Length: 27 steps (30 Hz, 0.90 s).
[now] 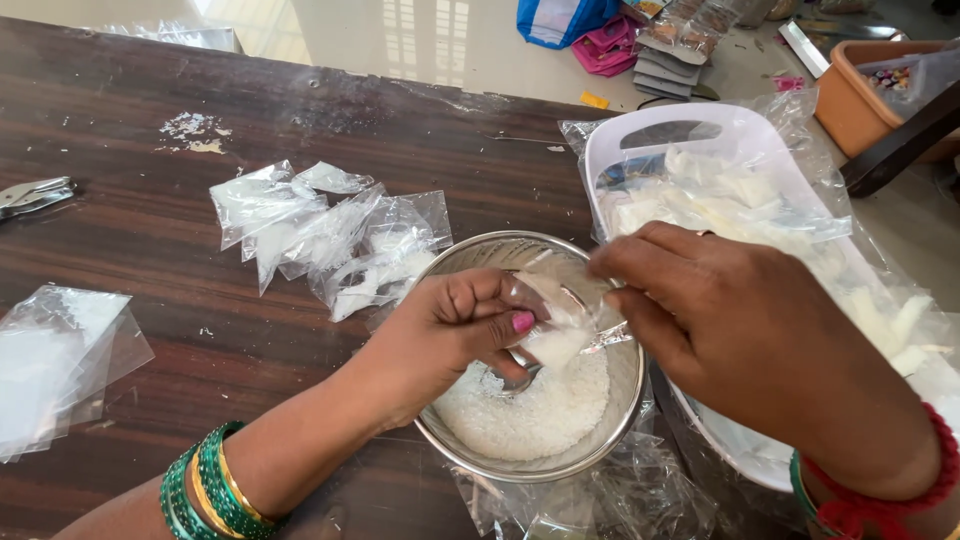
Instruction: Packaging white crystalline flakes into small plastic sachets using a spoon.
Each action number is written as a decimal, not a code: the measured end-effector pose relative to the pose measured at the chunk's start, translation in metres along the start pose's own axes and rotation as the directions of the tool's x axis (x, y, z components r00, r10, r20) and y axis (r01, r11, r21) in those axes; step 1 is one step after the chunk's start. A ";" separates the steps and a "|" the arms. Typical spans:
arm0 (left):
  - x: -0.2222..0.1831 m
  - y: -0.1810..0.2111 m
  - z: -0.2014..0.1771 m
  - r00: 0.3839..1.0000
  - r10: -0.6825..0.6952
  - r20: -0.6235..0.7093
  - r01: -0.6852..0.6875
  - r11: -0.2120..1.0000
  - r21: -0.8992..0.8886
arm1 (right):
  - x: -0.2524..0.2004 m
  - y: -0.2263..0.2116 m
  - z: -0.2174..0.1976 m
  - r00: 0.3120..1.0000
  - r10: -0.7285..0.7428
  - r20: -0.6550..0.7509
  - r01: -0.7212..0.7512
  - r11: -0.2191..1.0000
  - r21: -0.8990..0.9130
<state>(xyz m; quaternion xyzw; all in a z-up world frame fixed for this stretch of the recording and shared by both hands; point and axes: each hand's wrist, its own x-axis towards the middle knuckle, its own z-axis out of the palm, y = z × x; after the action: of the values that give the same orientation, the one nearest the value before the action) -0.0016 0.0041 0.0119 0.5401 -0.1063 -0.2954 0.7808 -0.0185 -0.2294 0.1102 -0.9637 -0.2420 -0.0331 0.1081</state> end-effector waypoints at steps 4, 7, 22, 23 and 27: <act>-0.004 -0.002 0.004 0.989 0.150 -0.003 -0.143 0.948 0.284 | 0.005 -0.004 0.007 0.996 -0.067 -0.059 0.076 0.984 0.163; -0.004 -0.005 0.005 0.982 0.188 -0.008 -0.176 0.933 0.314 | 0.009 -0.013 0.009 1.000 -0.002 -0.029 0.008 0.975 0.220; -0.004 -0.011 0.005 0.972 0.230 0.050 -0.234 0.926 0.297 | 0.013 -0.009 0.018 0.997 0.063 0.049 -0.078 0.908 0.411; -0.004 -0.011 0.005 0.972 0.231 0.036 -0.231 0.922 0.310 | 0.012 -0.006 0.019 0.997 0.045 0.057 -0.066 0.889 0.453; -0.003 -0.007 0.005 0.980 0.197 -0.024 -0.180 0.935 0.306 | 0.006 0.007 0.020 0.998 -0.009 -0.057 0.039 0.835 0.549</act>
<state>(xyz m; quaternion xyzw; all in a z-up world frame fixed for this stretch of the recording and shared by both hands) -0.0088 -0.0001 0.0081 0.6484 -0.1803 -0.1847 0.7163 -0.0093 -0.2283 0.0900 -0.8878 -0.2505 0.0113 0.3858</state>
